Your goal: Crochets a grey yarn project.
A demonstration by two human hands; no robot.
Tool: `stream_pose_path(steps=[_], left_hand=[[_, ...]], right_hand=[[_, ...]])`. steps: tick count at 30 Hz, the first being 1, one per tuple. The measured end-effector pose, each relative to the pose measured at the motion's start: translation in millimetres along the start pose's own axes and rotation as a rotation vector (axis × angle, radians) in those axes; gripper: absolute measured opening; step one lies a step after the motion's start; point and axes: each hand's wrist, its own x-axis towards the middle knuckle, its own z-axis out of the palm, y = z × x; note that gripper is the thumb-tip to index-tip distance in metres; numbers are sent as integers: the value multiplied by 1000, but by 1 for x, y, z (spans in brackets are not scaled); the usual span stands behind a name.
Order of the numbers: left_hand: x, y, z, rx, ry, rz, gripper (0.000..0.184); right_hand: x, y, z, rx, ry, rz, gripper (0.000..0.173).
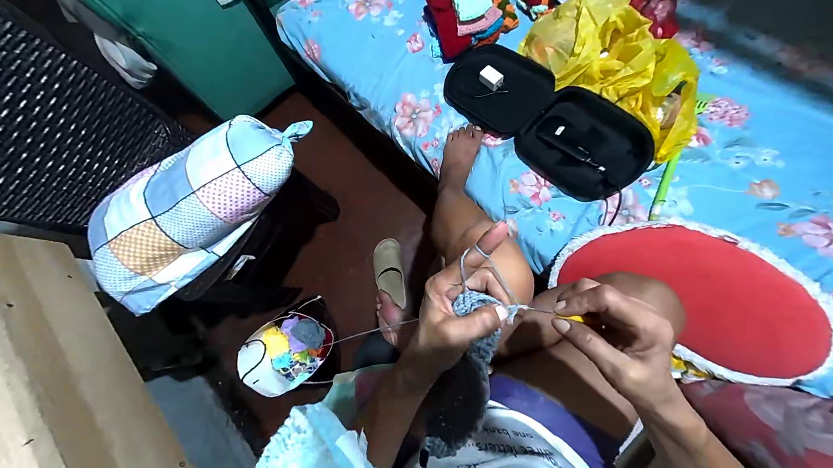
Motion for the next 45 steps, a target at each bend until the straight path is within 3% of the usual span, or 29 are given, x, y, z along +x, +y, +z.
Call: stream_pose_path(steps=[3, 5, 9, 11, 14, 18, 23, 26, 28, 31, 33, 34, 36, 38, 39, 42, 45], left_hand=[[0, -1, 2, 27, 4, 13, 66], [-1, -3, 4, 205, 19, 80, 61], [-4, -12, 10, 760, -15, 346, 33], [-4, -16, 13, 894, -42, 425, 27], [-2, -16, 11, 773, -34, 422, 21], [-1, 1, -2, 482, -1, 225, 11], [-4, 26, -52, 267, -102, -82, 16], [-6, 43, -60, 642, -113, -178, 19], [-8, 52, -63, 806, -216, -241, 24], [-12, 49, -70, 439, -316, -87, 37], [-11, 41, -64, 133, -258, 4, 24], [-11, 36, -58, 65, -208, 26, 26], [-10, 23, -38, 104, -94, 63, 55], [-10, 13, -17, 300, -8, 78, 93], [-11, 11, -9, 381, 28, 77, 102], [-11, 13, 8, 464, 112, 30, 104], [-8, 19, 12, 357, 165, -68, 107]], right_hand=[[-2, -1, -2, 341, -35, 256, 15], [0, -3, -2, 447, -62, 369, 17], [4, -14, 7, 113, -44, 258, 11], [7, -18, 14, -23, -4, 182, 13], [12, -20, 21, 163, 57, 239, 31], [10, -14, 29, 728, 122, 415, 25], [5, -11, 39, 949, 218, 457, 24], [3, -10, 47, 1035, 300, 449, 23], [2, -10, 54, 1079, 341, 428, 23], [1, -12, 63, 1122, 394, 406, 25], [0, -13, 66, 1134, 415, 398, 25], [1, -15, 67, 1128, 429, 401, 26], [1, -17, 70, 1131, 456, 403, 27], [2, -18, 71, 1137, 476, 403, 27], [2, -18, 72, 1134, 487, 399, 27], [0, -19, 73, 1145, 497, 387, 29], [-1, -19, 72, 1138, 479, 377, 30]])
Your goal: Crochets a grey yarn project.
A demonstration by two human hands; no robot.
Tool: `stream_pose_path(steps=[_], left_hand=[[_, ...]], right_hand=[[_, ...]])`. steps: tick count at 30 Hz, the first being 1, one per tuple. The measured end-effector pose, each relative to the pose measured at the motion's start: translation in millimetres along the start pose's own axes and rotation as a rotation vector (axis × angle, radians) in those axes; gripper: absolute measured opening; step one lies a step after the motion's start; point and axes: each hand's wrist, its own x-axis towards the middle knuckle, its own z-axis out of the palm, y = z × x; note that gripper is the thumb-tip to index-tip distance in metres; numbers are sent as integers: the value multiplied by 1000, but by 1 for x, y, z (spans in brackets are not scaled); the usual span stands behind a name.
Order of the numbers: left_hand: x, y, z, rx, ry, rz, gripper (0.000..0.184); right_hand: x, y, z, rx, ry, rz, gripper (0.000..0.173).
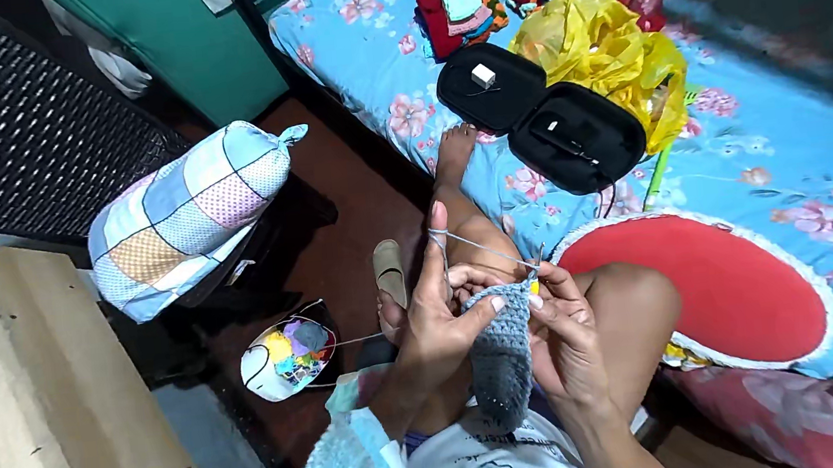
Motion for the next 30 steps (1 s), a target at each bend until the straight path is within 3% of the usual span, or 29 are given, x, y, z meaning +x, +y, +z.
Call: stream_pose_path(steps=[3, 7, 12, 15, 26, 28, 30], left_hand=[[2, 6, -3, -146, 8, -89, 109], [2, 7, -10, -153, -31, -46, 99], [6, 15, -15, 36, -49, -8, 89], [7, 11, -16, 46, -51, -44, 91], [8, 0, -11, 69, 81, -29, 88], [7, -1, -9, 92, 100, -18, 88], [5, -3, -5, 104, 119, -9, 90]], right_hand=[[3, -7, -3, -111, -71, 13, 30], [11, -23, -13, -371, -222, 28, 29], [21, -43, -20, -978, -375, -219, 26], [27, -51, -23, -1183, -460, -345, 26], [31, -64, -24, -1633, -592, -505, 34], [29, -61, -24, -1582, -555, -471, 34], [27, -57, -23, -1318, -481, -278, 30]])
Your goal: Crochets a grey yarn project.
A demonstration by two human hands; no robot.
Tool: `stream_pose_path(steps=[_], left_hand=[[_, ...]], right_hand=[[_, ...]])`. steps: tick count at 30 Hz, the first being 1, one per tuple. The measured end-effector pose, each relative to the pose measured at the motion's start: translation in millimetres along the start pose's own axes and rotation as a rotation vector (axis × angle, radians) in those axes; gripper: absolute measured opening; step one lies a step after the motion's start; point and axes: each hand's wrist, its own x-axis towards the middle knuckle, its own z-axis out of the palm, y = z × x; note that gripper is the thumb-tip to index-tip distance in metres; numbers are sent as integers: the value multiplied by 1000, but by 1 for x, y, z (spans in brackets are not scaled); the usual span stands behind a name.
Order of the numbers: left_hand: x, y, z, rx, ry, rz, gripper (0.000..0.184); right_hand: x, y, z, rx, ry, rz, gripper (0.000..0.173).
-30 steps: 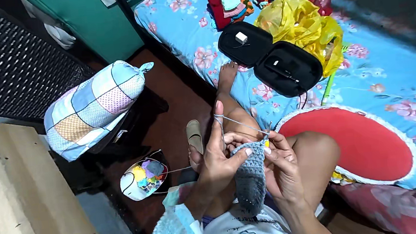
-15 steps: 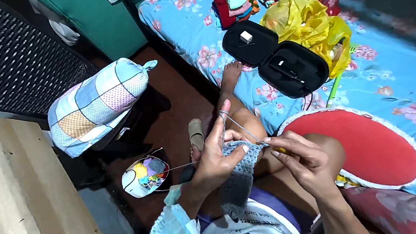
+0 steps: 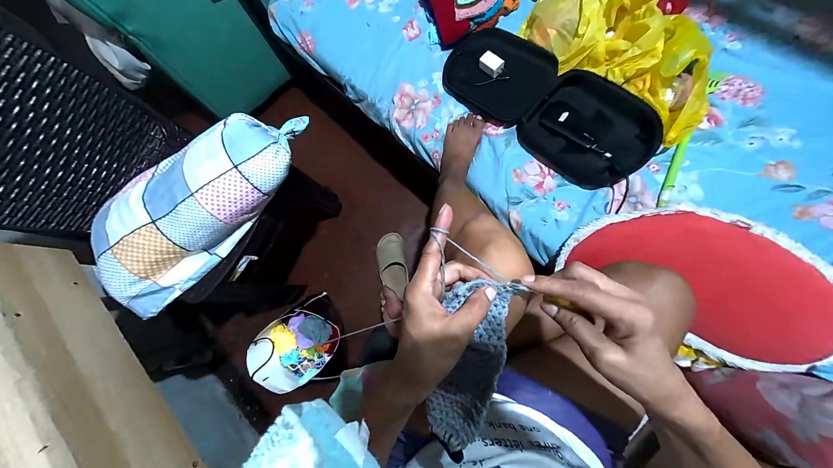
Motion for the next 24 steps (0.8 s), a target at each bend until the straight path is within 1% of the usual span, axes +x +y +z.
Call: stream_pose_path(steps=[2, 3, 4, 5, 7, 9, 11, 12, 13, 14, 16, 17, 18, 19, 20, 21, 22, 24], left_hand=[[-2, -3, 4, -4, 14, 17, 97], [-3, -4, 5, -13, 19, 24, 99], [-3, -4, 7, -25, 23, 24, 102], [-3, -4, 9, -35, 31, 24, 103], [-3, -3, 11, -67, 35, 26, 105], [-4, -3, 12, -115, 25, 27, 105], [-1, -2, 7, -106, -6, 37, 101], [2, -1, 2, -52, -15, 54, 94], [6, -2, -5, 51, -10, 82, 82], [11, -4, -13, 224, 18, 122, 67], [22, -10, -31, 674, 79, 219, 34], [28, -13, -43, 845, 80, 241, 21], [33, -16, -53, 929, 62, 227, 22], [38, -16, -63, 944, 20, 172, 31], [41, -13, -73, 884, -53, 78, 36], [43, -9, -83, 738, -150, -18, 37], [44, -6, -91, 515, -250, -66, 35], [39, -4, -97, 27, -420, -37, 30]], right_hand=[[0, -4, 7, 408, 24, 196, 31], [0, -7, 12, 547, 44, 259, 33], [1, -9, 18, 625, 77, 282, 35], [0, -12, 24, 645, 114, 277, 38], [0, -19, 36, 594, 158, 234, 41], [1, -23, 46, 552, 180, 184, 41], [3, -23, 51, 570, 227, 199, 42], [4, -22, 50, 613, 237, 218, 44], [5, -20, 47, 670, 239, 237, 45], [5, -19, 44, 731, 236, 260, 46], [4, -16, 41, 826, 235, 296, 45], [3, -16, 41, 849, 242, 307, 44], [2, -15, 41, 860, 255, 317, 43], [2, -15, 43, 876, 282, 328, 41], [2, -15, 45, 910, 315, 339, 40], [2, -16, 48, 951, 341, 348, 39], [2, -16, 49, 980, 362, 355, 39], [3, -18, 51, 1007, 396, 377, 40]])
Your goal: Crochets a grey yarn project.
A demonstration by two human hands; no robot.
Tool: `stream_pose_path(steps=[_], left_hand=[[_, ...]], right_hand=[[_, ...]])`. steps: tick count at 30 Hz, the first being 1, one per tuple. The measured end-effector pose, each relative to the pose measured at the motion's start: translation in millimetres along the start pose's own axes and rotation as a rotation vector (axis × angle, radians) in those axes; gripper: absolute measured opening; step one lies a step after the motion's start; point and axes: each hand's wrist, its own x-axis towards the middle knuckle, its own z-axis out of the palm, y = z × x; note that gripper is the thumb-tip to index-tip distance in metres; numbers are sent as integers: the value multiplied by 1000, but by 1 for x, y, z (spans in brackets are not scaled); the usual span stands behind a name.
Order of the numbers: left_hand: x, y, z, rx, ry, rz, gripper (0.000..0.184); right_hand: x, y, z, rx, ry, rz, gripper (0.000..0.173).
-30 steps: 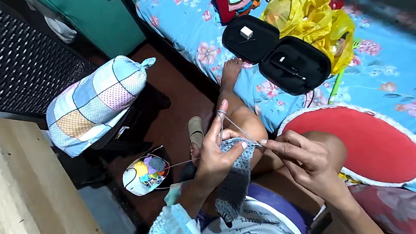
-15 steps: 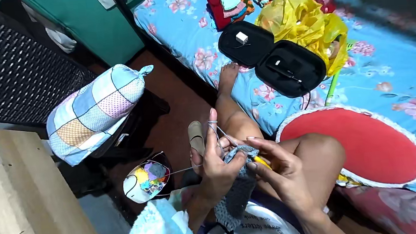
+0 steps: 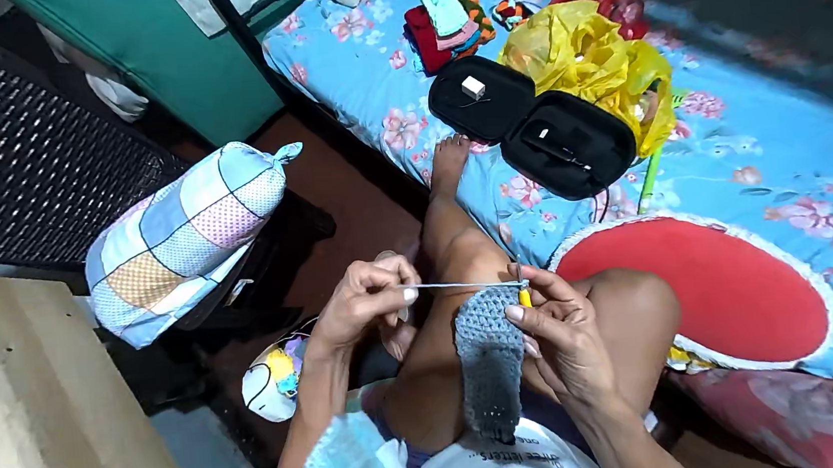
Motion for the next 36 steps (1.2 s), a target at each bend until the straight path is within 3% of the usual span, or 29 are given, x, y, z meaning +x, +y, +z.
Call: stream_pose_path(steps=[2, 3, 6, 8, 13, 18, 28, 36], left_hand=[[-3, 0, 16, -281, -64, 163, 19], [-2, -1, 30, -323, -28, 212, 34], [4, 0, 73, -211, 64, 189, 105], [9, 5, 89, -222, 162, 115, 121], [13, 15, 102, -219, 280, 14, 109], [9, 12, 97, -146, 285, 16, 97], [9, 9, 102, -161, 380, -11, 89], [7, 6, 112, 14, 444, 70, 83]], right_hand=[[0, 0, 3, 38, 15, 7, 40], [0, 0, 5, 54, 16, 12, 40], [-1, 1, 12, 82, 11, 23, 41], [-3, 1, 13, 68, 1, 25, 42], [-5, -4, 8, -36, -57, 25, 42], [3, -12, -13, -489, -137, -171, 35], [21, -33, -42, -981, -388, -395, 29], [12, -41, -32, -1440, -354, -615, 36]])
